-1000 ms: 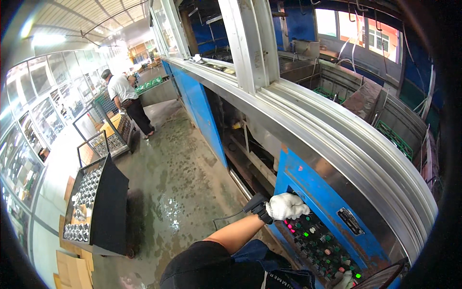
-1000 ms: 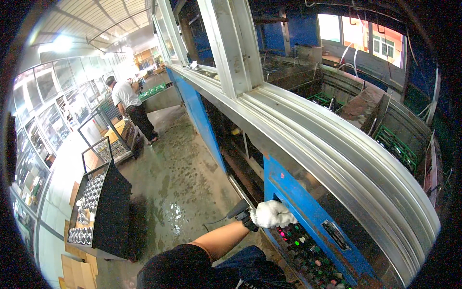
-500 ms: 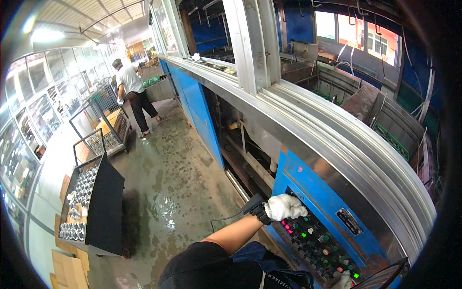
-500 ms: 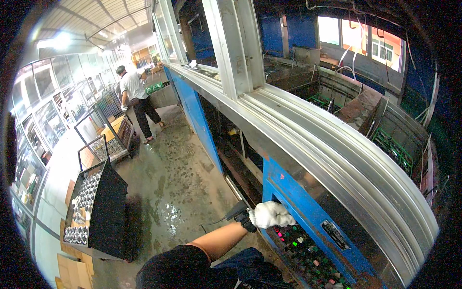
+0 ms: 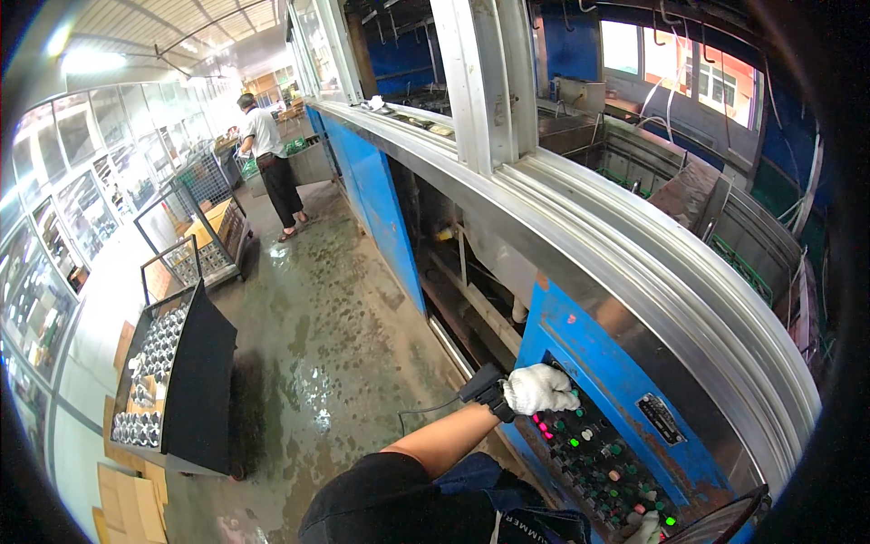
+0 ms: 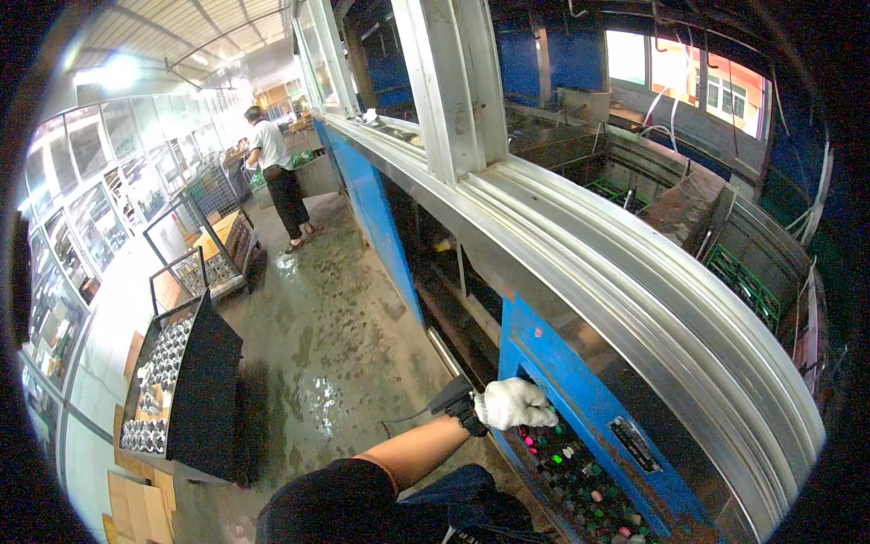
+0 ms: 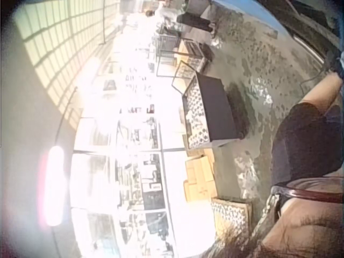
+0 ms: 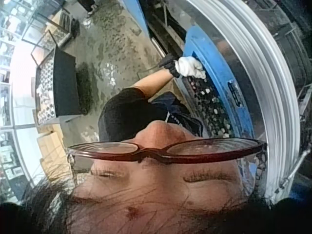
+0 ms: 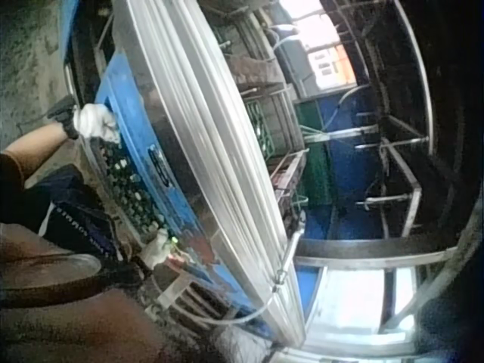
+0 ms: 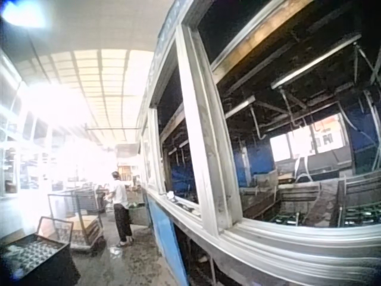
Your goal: Load metal pistons into a green plastic washing rack and operate an industrial cleaning machine.
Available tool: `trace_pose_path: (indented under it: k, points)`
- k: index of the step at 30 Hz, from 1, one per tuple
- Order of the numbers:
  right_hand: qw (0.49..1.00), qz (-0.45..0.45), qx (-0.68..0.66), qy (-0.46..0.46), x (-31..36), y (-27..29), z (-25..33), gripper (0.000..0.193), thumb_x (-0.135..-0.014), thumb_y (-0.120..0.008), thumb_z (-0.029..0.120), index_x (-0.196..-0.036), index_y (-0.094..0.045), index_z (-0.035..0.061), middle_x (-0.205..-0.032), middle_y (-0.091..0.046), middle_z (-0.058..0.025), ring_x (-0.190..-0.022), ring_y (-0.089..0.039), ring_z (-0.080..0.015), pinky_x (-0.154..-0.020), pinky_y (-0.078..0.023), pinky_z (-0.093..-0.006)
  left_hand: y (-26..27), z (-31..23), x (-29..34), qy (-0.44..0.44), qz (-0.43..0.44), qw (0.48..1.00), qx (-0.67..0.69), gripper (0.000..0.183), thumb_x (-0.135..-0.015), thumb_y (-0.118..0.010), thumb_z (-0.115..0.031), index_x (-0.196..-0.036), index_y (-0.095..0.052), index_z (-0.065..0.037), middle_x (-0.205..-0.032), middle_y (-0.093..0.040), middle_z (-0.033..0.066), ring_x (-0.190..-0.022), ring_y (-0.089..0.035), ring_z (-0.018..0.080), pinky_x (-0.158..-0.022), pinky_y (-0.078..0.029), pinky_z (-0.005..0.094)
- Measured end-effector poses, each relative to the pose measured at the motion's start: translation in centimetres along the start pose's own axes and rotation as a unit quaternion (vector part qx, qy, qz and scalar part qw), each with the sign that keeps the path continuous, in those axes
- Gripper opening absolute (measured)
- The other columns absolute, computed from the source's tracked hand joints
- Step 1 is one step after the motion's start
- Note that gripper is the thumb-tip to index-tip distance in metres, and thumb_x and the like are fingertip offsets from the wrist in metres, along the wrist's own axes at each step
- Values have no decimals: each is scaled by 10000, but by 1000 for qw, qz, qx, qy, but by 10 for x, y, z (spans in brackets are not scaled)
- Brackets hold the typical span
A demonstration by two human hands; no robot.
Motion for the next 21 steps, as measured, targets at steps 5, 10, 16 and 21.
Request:
trace_pose_path:
  k: [5,10,16,21]
  points:
    - [998,-42,36,-42,-9,6,-16,290,-857,-690,308,-864,-640,23,-749,-607,-49,-611,-501,-167,-565,-417,-348,0,2,1,-19,-19,999,-33,320,-832,-746,-446,-874,-755,-128,-776,-705,88,-719,-684,236,-634,-529,334]
    - [998,50,-32,-28,-4,6,-5,295,-870,-675,303,-793,-644,19,-697,-622,-69,-580,-535,-197,-557,-432,-360,-3,1,4,-66,-74,995,22,331,-819,-759,-366,-723,-688,-58,-669,-649,102,-640,-655,252,-585,-506,371]
    - [998,-29,-3,-48,7,-6,14,259,-874,-661,257,-769,-654,21,-683,-620,-72,-580,-550,-196,-552,-440,-359,0,5,0,-66,-37,997,-16,342,-837,-751,-421,-812,-729,-81,-715,-662,114,-690,-661,240,-613,-498,352]
    - [997,-34,-19,-67,15,-11,26,239,-862,-662,234,-767,-655,14,-695,-621,-78,-593,-555,-194,-555,-440,-362,4,-7,3,-6,-26,1000,-1,338,-834,-744,-438,-834,-741,-100,-727,-671,105,-703,-662,242,-629,-501,349]
Point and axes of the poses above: each hand's wrist, its own x-axis away from the middle knuckle, its own y-axis out of the back of the hand, z = x × y, the point moved 1 cm from there along -x, towards the middle knuckle
